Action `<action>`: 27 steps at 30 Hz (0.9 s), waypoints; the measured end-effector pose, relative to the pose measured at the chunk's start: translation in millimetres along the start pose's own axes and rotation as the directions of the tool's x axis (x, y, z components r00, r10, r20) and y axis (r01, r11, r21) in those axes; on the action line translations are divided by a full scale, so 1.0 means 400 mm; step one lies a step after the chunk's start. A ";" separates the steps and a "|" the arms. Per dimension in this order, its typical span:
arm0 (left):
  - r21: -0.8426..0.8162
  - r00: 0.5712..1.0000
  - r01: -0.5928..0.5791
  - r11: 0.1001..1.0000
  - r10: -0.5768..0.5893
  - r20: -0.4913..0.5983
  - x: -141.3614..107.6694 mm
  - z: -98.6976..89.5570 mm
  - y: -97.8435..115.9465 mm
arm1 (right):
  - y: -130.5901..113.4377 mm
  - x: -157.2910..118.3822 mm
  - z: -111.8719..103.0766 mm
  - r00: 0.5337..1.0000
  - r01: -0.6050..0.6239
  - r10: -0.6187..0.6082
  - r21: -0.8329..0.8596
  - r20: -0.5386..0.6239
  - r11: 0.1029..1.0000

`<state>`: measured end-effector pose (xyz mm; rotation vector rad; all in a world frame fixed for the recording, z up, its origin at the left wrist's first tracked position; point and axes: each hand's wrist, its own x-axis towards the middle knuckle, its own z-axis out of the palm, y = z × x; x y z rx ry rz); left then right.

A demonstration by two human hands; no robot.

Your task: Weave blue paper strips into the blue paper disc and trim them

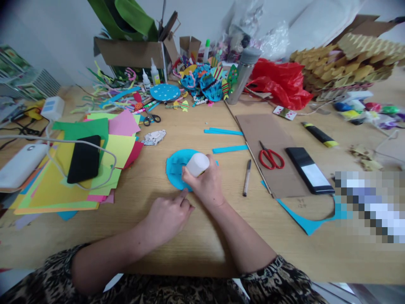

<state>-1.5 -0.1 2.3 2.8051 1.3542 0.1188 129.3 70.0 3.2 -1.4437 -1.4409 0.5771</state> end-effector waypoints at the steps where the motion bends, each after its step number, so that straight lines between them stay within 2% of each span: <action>1: -0.004 1.000 0.002 1.000 -0.002 -0.001 0.000 0.000 0.000 | -0.001 0.003 -0.003 1.000 -0.026 0.026 0.046 -0.007 0.999; 6: -0.010 1.000 0.014 1.000 -0.014 -0.013 -0.001 0.004 0.001 | 0.005 0.028 -0.026 0.978 -0.198 0.209 0.325 0.001 0.925; 11: -0.005 0.999 0.011 1.000 -0.011 -0.038 -0.001 0.005 0.002 | 0.023 0.056 -0.041 0.913 -0.323 0.408 0.625 0.008 0.710; 14: -0.001 0.999 0.015 1.000 -0.015 -0.045 0.000 0.004 0.003 | 0.030 0.060 -0.043 0.893 -0.354 0.448 0.680 0.042 0.642; 17: 0.005 0.998 0.019 1.000 -0.019 -0.060 0.003 0.003 0.004 | 0.033 0.052 -0.042 0.910 -0.341 0.413 0.634 0.037 0.694; 22: 0.020 0.999 0.011 1.000 -0.010 -0.052 0.001 0.005 0.004 | 0.010 0.020 -0.031 0.963 -0.260 0.270 0.311 0.012 0.914; 27: 0.020 1.000 0.001 1.000 -0.001 -0.022 -0.002 0.005 0.003 | -0.011 0.000 -0.014 0.993 -0.119 0.120 0.152 0.001 0.981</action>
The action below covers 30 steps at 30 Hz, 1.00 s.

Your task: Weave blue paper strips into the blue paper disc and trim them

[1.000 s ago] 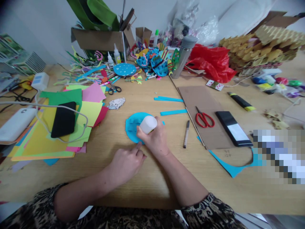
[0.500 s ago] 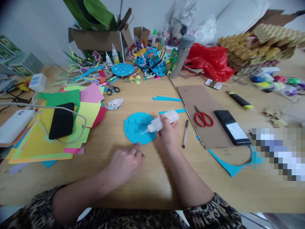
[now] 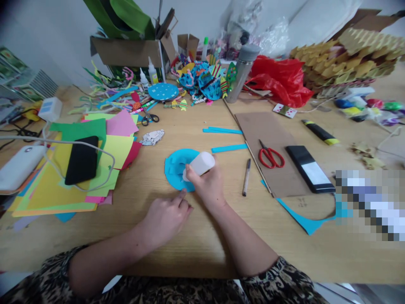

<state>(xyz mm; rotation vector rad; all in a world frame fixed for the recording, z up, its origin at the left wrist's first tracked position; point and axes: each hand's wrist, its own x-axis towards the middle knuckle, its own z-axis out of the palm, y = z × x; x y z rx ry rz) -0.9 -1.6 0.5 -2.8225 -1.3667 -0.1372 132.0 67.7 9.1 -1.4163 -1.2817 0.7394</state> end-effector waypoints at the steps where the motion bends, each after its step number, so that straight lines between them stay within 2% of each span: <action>1: -0.004 1.000 0.001 1.000 -0.001 0.006 0.000 -0.001 0.000 | 0.001 -0.001 0.002 1.000 0.016 -0.016 -0.011 0.002 1.000; 7: -0.022 1.000 -0.002 1.000 0.002 0.026 -0.001 -0.002 0.000 | 0.018 -0.003 0.005 0.997 0.071 -0.071 -0.094 0.002 0.993; 13: -0.025 0.999 -0.003 1.000 0.004 0.033 0.002 -0.001 -0.001 | 0.017 -0.007 0.005 0.999 0.054 -0.054 -0.073 0.005 0.996; 19: -0.026 1.000 0.000 1.000 0.001 0.010 0.000 -0.003 0.001 | 0.015 0.019 -0.015 0.996 -0.086 0.088 0.189 -0.004 0.978; 24: -0.029 1.000 -0.002 1.000 0.002 0.031 0.004 -0.008 0.001 | 0.025 0.054 -0.035 0.963 -0.219 0.268 0.497 -0.029 0.840; 26: -0.026 1.000 0.001 1.000 0.000 0.029 0.005 -0.010 -0.001 | 0.029 0.064 -0.040 0.950 -0.256 0.313 0.541 -0.014 0.801; 30: -0.016 0.999 -0.010 1.000 0.011 0.033 0.006 -0.012 -0.001 | 0.035 0.067 -0.045 0.949 -0.256 0.315 0.552 -0.013 0.793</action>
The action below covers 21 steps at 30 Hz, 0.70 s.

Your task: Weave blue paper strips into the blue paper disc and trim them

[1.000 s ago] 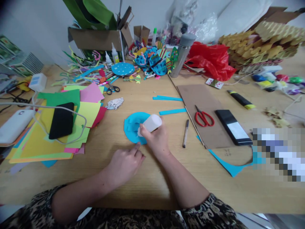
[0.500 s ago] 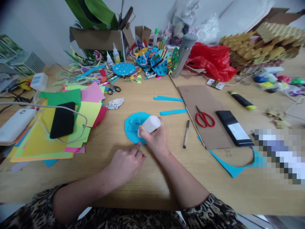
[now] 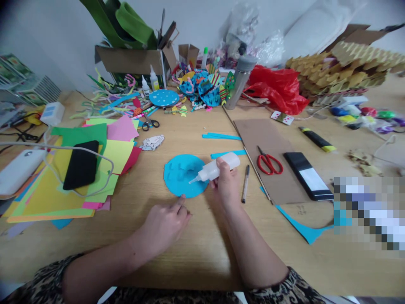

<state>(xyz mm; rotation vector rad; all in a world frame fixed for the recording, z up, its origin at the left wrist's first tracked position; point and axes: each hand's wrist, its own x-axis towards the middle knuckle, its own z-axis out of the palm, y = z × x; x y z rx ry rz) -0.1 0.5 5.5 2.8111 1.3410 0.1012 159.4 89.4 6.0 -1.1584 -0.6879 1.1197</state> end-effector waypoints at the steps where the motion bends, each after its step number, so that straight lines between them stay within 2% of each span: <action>1: 0.001 1.000 0.004 1.000 -0.004 -0.003 0.000 0.001 0.001 | 0.002 -0.003 0.000 1.000 0.006 -0.006 -0.003 0.004 1.000; 5: 0.005 0.998 0.035 0.999 -0.035 -0.053 0.002 0.010 0.003 | 0.014 -0.030 0.009 0.998 0.051 -0.046 -0.154 0.039 0.987; 8: 0.004 0.996 0.031 1.000 -0.030 -0.083 0.004 0.016 0.003 | 0.017 -0.054 0.022 0.992 0.114 -0.087 -0.348 0.093 0.930; 10: 0.003 0.997 0.028 1.000 -0.028 -0.078 0.003 0.018 0.003 | 0.014 -0.066 0.029 0.986 0.155 -0.115 -0.417 0.121 0.895; 21: 0.002 1.000 0.006 1.000 -0.006 0.003 -0.002 0.015 -0.001 | 0.037 -0.064 0.030 0.969 0.246 -0.201 -0.459 0.145 0.853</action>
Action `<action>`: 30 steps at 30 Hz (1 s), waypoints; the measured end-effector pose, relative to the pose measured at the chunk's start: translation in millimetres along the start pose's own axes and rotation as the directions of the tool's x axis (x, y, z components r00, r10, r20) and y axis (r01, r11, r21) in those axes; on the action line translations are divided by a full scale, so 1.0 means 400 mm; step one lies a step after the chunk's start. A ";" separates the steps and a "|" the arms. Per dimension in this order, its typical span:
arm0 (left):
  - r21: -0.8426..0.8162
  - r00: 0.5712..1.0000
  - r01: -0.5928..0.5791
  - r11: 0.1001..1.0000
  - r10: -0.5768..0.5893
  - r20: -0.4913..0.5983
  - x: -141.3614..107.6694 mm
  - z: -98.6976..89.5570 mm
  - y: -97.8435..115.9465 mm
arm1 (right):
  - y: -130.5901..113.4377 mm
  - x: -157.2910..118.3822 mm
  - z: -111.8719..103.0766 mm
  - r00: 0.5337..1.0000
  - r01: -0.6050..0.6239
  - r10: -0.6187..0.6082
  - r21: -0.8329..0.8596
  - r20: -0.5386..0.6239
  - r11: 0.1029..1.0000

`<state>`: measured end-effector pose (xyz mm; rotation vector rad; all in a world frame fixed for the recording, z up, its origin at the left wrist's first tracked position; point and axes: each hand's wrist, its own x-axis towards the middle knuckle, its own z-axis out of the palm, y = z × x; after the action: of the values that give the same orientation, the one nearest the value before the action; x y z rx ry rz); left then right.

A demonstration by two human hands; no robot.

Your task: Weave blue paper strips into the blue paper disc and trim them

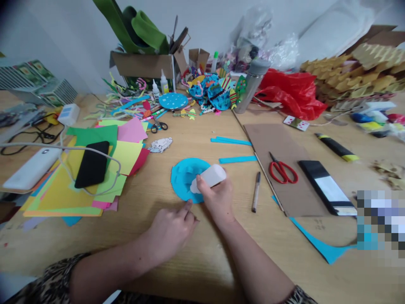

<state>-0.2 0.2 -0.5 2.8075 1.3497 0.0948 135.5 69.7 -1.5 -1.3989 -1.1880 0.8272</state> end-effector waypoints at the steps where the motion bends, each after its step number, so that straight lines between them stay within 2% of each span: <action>1: 0.001 1.000 0.002 1.000 -0.002 0.002 0.001 -0.001 0.000 | 0.001 0.000 0.000 1.000 -0.003 0.003 0.008 0.003 1.000; 4: 0.000 1.000 0.011 1.000 -0.011 -0.008 0.001 -0.002 0.001 | 0.002 0.006 -0.006 0.998 -0.059 0.059 0.066 0.016 0.996; 7: -0.009 1.000 0.007 1.000 -0.007 -0.016 0.000 -0.004 0.002 | 0.004 0.022 -0.018 0.991 -0.124 0.133 0.227 -0.025 0.966; 12: -0.005 1.000 0.008 1.000 -0.008 -0.026 0.001 -0.006 0.001 | 0.009 0.067 -0.048 0.967 -0.204 0.253 0.515 -0.026 0.833; 16: -0.015 0.999 0.023 1.000 -0.024 -0.027 0.002 -0.003 0.000 | 0.008 0.101 -0.075 0.936 -0.222 0.345 0.641 -0.072 0.735; 20: -0.029 1.000 0.005 1.000 -0.005 -0.003 0.001 -0.002 0.000 | 0.007 0.123 -0.099 0.917 -0.228 0.397 0.761 -0.043 0.607; 25: -0.032 0.998 0.014 0.999 -0.012 0.068 0.002 -0.012 0.000 | -0.004 0.130 -0.109 0.864 -0.299 0.502 0.850 0.048 0.434; 30: -0.025 0.998 0.029 0.999 -0.028 0.049 0.005 -0.015 0.000 | -0.034 0.131 -0.102 0.835 -0.340 0.543 0.860 0.089 0.382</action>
<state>0.7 1.5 5.5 2.7497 1.3678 0.0433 184.7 107.3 26.0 -0.8802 -0.0656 1.3694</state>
